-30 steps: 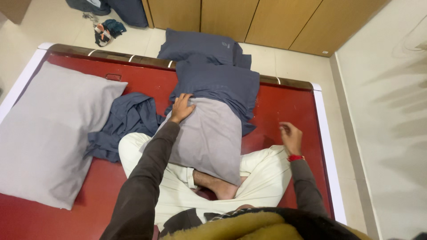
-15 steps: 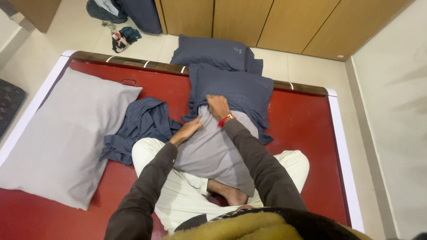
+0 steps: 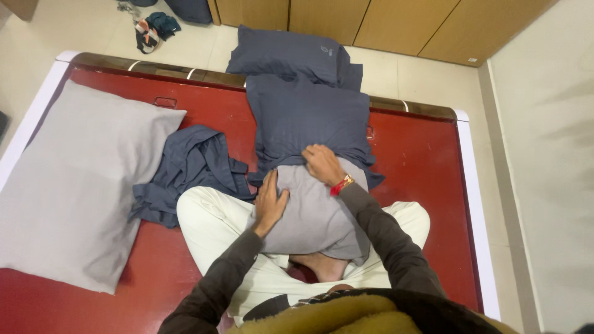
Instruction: The person puts a pillowcase on a pillow by hand, smoothing the fabric and folding the edges.
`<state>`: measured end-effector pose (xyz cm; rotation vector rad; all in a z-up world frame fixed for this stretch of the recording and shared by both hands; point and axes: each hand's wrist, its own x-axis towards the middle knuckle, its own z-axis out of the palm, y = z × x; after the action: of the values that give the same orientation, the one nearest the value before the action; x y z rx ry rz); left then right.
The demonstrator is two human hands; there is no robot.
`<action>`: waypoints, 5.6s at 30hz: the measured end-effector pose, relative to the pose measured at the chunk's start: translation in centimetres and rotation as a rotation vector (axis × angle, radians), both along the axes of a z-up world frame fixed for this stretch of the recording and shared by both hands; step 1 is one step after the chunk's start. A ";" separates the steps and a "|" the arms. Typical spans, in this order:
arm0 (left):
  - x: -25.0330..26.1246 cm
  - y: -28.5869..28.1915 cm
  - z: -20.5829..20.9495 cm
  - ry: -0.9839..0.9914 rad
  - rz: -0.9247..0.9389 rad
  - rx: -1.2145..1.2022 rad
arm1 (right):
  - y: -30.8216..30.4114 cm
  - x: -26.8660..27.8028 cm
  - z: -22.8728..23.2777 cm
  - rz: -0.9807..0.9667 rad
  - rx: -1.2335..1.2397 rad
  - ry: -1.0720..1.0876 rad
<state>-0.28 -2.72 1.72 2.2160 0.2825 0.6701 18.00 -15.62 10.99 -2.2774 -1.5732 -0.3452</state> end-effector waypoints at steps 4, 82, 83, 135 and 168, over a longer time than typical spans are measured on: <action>3.8 2.8 3.1 0.045 0.242 0.005 | -2.7 -2.3 -1.1 0.046 -0.109 0.246; 7.9 5.3 -1.7 -0.126 -0.032 -0.274 | -13.7 -1.0 -2.2 -0.474 0.205 0.337; 8.5 5.2 -1.0 -0.125 -0.032 -0.270 | -13.4 -0.6 -2.9 -0.298 0.374 0.001; 15.5 -2.6 -2.7 0.151 -0.143 0.341 | -23.0 -1.6 -7.1 -0.778 0.078 0.704; 10.0 4.0 2.1 -0.284 -0.191 0.128 | -12.2 0.1 -4.9 -0.453 0.166 0.661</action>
<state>9.74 1.28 3.83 2.1968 -0.1179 0.9037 18.09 -27.82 6.09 -2.2629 -0.6806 0.1611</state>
